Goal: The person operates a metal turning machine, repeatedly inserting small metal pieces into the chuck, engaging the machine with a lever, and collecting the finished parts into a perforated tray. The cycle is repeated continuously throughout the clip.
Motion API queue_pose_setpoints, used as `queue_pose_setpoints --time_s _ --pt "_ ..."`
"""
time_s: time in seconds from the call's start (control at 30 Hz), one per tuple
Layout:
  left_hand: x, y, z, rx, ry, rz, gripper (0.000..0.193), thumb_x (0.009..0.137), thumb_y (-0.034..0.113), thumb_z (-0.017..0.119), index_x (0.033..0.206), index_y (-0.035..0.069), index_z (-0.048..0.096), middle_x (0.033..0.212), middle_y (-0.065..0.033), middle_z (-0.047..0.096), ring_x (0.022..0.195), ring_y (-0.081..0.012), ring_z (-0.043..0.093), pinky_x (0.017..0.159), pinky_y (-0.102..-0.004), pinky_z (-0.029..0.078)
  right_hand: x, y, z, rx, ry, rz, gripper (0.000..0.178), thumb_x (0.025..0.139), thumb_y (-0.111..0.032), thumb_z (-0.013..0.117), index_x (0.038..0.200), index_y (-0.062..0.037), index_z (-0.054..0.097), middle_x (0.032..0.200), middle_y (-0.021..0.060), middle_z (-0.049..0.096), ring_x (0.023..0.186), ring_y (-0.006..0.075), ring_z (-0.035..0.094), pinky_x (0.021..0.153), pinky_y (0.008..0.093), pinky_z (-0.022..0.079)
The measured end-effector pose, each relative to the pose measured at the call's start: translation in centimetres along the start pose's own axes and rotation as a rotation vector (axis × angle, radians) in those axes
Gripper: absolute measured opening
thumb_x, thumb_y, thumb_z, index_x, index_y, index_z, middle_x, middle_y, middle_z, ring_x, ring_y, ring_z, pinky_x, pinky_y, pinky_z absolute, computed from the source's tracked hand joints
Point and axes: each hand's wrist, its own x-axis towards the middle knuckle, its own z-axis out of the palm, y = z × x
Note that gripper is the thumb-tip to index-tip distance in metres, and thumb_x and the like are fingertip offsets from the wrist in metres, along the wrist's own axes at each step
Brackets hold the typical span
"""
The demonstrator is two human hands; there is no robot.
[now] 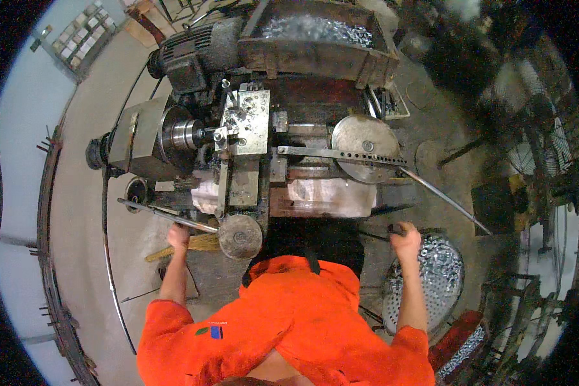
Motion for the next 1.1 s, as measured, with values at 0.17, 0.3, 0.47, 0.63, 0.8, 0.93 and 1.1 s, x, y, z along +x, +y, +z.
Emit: queue_pose_setpoints --time_s 0.17,0.3,0.47,0.63,0.8,0.93,1.1 --pt "0.0 0.3 2.0 -0.297 -0.239 0.059 0.048 0.075 0.050 0.060 0.085 0.002 0.060 0.086 -0.0202 0.064 0.079 -0.0379 0.063 0.071 -0.0472 0.049 1.6 -4.2 -0.8 0.047 -0.036 -0.058 0.039 0.059 -0.011 0.060 0.096 0.0010 0.064 0.095 0.0195 0.064 0.088 0.0337 0.062 0.080 0.0365 0.048" --pt "2.7 -1.9 -3.6 0.079 -0.409 0.401 0.046 0.079 0.049 0.057 0.090 0.005 0.059 0.090 -0.0189 0.064 0.084 -0.0366 0.062 0.072 -0.0442 0.049 5.7 -7.4 -2.6 0.021 0.013 -0.224 0.039 0.059 -0.010 0.059 0.097 0.0005 0.064 0.096 0.0198 0.063 0.091 0.0339 0.061 0.082 0.0365 0.048" --pt "2.7 -2.9 -3.6 0.039 -0.470 0.290 0.043 0.079 0.047 0.059 0.096 0.007 0.060 0.094 -0.0176 0.064 0.088 -0.0343 0.061 0.074 -0.0425 0.049 10.6 -18.8 -3.7 0.165 0.014 -0.522 0.041 0.058 -0.005 0.056 0.098 -0.0009 0.064 0.092 0.0162 0.065 0.086 0.0276 0.063 0.079 0.0321 0.047" --pt "3.8 -8.2 -12.7 -0.128 -0.337 0.208 0.041 0.080 0.036 0.060 0.112 0.012 0.058 0.088 -0.0142 0.065 0.081 -0.0329 0.062 0.071 -0.0429 0.048 11.5 -33.7 -0.8 0.393 -0.268 -0.824 0.040 0.059 -0.010 0.057 0.098 -0.0024 0.064 0.092 0.0166 0.063 0.088 0.0287 0.061 0.078 0.0331 0.047" --pt "3.1 -12.8 -25.6 -0.237 0.352 0.138 0.031 0.085 0.024 0.058 0.112 0.009 0.059 0.092 -0.0132 0.065 0.082 -0.0299 0.063 0.070 -0.0376 0.049 11.9 -43.8 7.3 0.212 -0.221 -1.062 0.035 0.057 -0.017 0.060 0.089 -0.0035 0.066 0.099 0.0167 0.061 0.093 0.0334 0.055 0.082 0.0396 0.045" --pt "0.2 -18.7 -23.2 -0.030 0.151 -0.157 0.042 0.080 0.038 0.061 0.107 0.005 0.058 0.078 -0.0143 0.063 0.072 -0.0308 0.062 0.065 -0.0418 0.049 11.3 -48.2 10.5 -0.084 -0.431 -0.879 0.028 0.053 -0.023 0.060 0.072 -0.0035 0.068 0.080 0.0192 0.064 0.079 0.0342 0.061 0.074 0.0381 0.051" --pt "4.5 -20.4 -23.8 0.161 0.007 -0.365 0.034 0.076 0.037 0.061 0.085 0.004 0.064 0.076 -0.0168 0.065 0.075 -0.0332 0.064 0.063 -0.0432 0.050 10.7 -48.6 10.6 -0.092 -0.427 -0.884 0.030 0.053 -0.024 0.062 0.074 -0.0032 0.068 0.080 0.0190 0.065 0.078 0.0346 0.063 0.075 0.0384 0.052"
